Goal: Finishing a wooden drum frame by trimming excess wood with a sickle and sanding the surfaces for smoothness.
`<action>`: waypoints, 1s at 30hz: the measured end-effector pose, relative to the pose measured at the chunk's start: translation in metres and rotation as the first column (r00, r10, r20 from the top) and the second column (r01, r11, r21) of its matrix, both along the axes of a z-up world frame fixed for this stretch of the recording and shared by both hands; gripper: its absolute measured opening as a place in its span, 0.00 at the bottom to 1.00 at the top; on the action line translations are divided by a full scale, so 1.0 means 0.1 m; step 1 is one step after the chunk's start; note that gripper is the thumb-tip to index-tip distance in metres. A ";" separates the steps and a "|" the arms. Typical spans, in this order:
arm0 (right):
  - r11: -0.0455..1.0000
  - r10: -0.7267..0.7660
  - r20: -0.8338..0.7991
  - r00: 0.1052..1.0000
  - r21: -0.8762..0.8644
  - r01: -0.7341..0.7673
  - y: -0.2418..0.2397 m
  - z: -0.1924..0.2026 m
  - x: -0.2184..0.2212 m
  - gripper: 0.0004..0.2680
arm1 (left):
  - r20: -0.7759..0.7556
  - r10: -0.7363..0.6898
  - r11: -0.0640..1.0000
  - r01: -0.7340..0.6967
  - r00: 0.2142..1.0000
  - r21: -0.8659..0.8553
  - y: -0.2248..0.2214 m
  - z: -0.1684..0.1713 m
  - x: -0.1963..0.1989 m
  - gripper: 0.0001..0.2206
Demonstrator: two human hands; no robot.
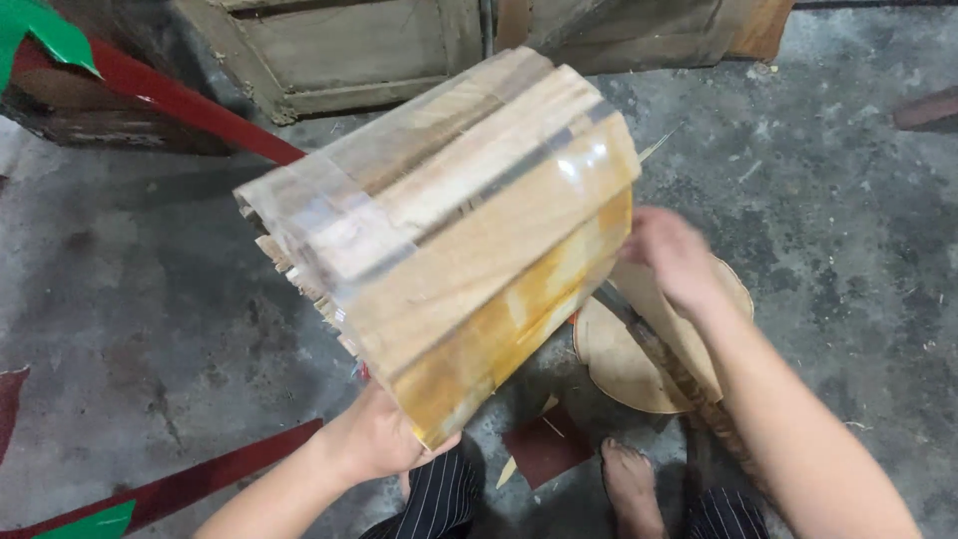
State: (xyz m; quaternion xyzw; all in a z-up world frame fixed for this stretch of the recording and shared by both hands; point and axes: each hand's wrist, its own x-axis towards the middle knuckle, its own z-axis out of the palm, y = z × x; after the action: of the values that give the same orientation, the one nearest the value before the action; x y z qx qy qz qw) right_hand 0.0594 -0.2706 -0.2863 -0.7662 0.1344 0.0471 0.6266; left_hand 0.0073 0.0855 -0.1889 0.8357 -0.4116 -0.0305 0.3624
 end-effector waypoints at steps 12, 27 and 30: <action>0.709 -0.343 0.099 0.934 0.680 0.188 0.57 1.35 -0.08 0.18 | -0.079 -0.072 0.995 0.077 0.994 0.061 -0.01 0.28 0.15 0.47; 0.682 -0.009 -0.010 1.000 0.732 0.013 0.50 1.17 -0.28 0.41 | -0.899 0.223 0.332 -0.896 0.378 -0.295 -0.32 0.22 0.33 0.24; 0.680 0.003 -0.184 0.983 0.721 0.133 0.70 1.51 -0.22 0.43 | -0.873 0.239 0.432 -0.852 0.424 -0.296 -0.28 0.35 0.29 0.25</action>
State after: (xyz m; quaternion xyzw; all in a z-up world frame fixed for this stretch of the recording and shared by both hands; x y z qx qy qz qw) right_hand 0.0376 -0.2001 -0.1358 -0.4408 0.1847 0.1394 0.8673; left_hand 0.0365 0.0578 -0.1540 0.6227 0.1271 -0.0597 0.7697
